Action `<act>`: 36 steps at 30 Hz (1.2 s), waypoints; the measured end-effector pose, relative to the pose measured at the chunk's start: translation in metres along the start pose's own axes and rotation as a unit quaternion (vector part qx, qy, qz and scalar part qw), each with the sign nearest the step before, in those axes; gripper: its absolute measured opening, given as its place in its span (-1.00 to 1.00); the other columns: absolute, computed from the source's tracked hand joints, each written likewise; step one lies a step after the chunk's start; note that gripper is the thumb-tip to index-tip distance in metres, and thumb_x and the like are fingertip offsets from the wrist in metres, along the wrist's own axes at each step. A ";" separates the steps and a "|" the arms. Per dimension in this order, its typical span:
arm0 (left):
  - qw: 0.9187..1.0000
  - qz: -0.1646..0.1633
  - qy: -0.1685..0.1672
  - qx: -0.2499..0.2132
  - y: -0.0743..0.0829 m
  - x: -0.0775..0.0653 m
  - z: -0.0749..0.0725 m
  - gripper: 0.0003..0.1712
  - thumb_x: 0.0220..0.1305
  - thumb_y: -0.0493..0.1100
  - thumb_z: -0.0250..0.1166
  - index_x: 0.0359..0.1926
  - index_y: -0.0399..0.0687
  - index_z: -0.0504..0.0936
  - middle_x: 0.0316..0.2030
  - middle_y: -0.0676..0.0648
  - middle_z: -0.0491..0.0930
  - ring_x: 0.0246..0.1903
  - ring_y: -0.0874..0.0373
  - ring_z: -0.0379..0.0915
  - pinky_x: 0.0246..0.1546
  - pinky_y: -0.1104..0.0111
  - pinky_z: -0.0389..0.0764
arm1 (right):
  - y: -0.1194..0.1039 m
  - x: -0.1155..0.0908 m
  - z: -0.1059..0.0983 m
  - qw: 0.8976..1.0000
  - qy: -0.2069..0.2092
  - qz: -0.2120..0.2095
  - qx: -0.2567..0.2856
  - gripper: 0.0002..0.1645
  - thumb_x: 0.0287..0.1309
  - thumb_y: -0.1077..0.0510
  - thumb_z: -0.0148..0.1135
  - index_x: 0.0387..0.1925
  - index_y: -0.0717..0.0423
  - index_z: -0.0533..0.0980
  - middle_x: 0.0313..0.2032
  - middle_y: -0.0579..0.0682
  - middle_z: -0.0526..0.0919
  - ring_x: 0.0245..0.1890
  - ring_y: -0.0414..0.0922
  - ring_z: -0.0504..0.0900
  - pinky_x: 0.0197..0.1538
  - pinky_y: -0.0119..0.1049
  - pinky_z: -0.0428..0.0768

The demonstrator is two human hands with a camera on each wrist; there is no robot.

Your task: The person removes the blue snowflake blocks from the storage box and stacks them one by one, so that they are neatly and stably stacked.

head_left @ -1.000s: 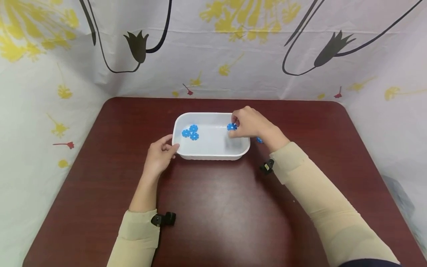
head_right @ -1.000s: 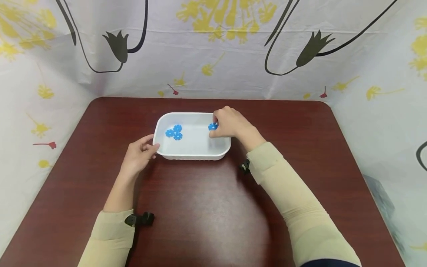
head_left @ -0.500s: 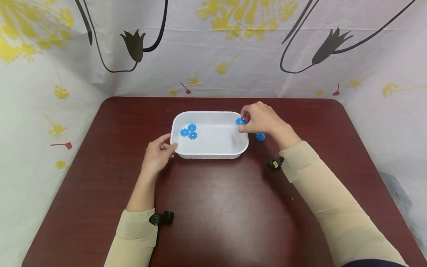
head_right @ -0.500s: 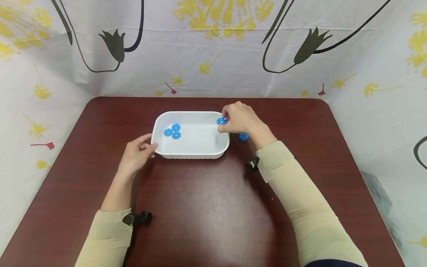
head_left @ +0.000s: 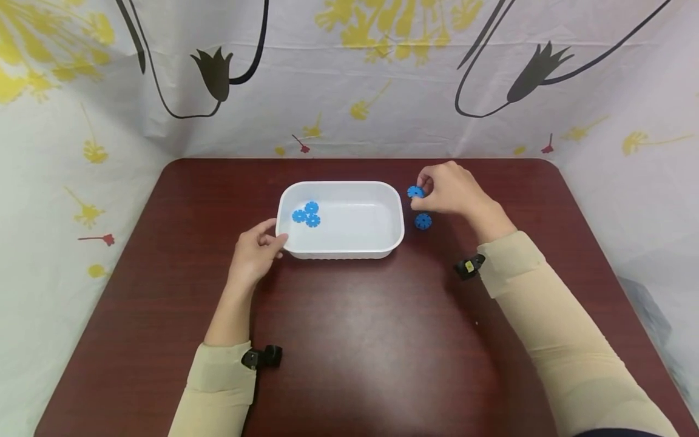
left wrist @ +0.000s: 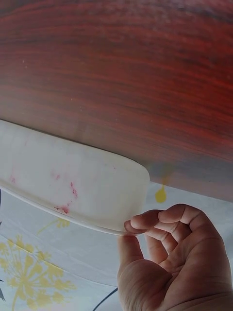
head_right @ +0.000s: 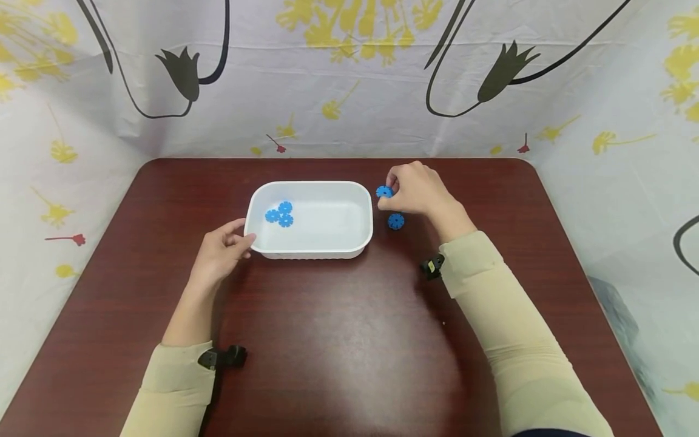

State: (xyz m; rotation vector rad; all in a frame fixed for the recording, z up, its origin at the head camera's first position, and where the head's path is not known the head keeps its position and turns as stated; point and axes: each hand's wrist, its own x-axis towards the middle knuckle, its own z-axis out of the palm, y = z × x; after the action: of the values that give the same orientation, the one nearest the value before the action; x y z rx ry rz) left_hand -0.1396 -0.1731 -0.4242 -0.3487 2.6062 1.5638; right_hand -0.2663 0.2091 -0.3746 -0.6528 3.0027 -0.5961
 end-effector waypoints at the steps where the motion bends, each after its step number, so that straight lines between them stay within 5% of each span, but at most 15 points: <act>1: 1.000 0.000 0.000 0.000 0.000 0.000 0.000 -0.40 0.42 -0.08 0.31 0.41 -0.10 0.44 -0.36 -0.20 0.67 -0.31 -0.13 0.61 -0.46 0.36 0.46 | 0.003 -0.001 0.000 1.000 0.002 0.005 -0.001 -0.65 -0.11 -0.05 0.45 -0.35 0.09 0.61 -0.42 -0.07 0.71 -0.35 -0.11 0.62 -0.22 -0.07 0.51; 36: 1.000 0.005 0.006 -0.004 -0.004 0.002 0.001 -0.42 0.42 -0.09 0.31 0.40 -0.08 0.46 -0.38 -0.20 0.65 -0.33 -0.10 0.61 -0.47 0.37 0.47 | 0.048 -0.017 0.041 0.998 -0.064 0.018 -0.011 -0.61 -0.16 -0.01 0.47 -0.31 0.14 0.61 -0.47 -0.02 0.59 -0.42 -0.07 0.52 -0.31 -0.14 0.47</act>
State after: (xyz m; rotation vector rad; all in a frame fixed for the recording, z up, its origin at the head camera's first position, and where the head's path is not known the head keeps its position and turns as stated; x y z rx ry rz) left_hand -0.1411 -0.1746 -0.4283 -0.3477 2.6153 1.5793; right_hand -0.2661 0.2417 -0.4319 -0.6122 2.8997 -0.4998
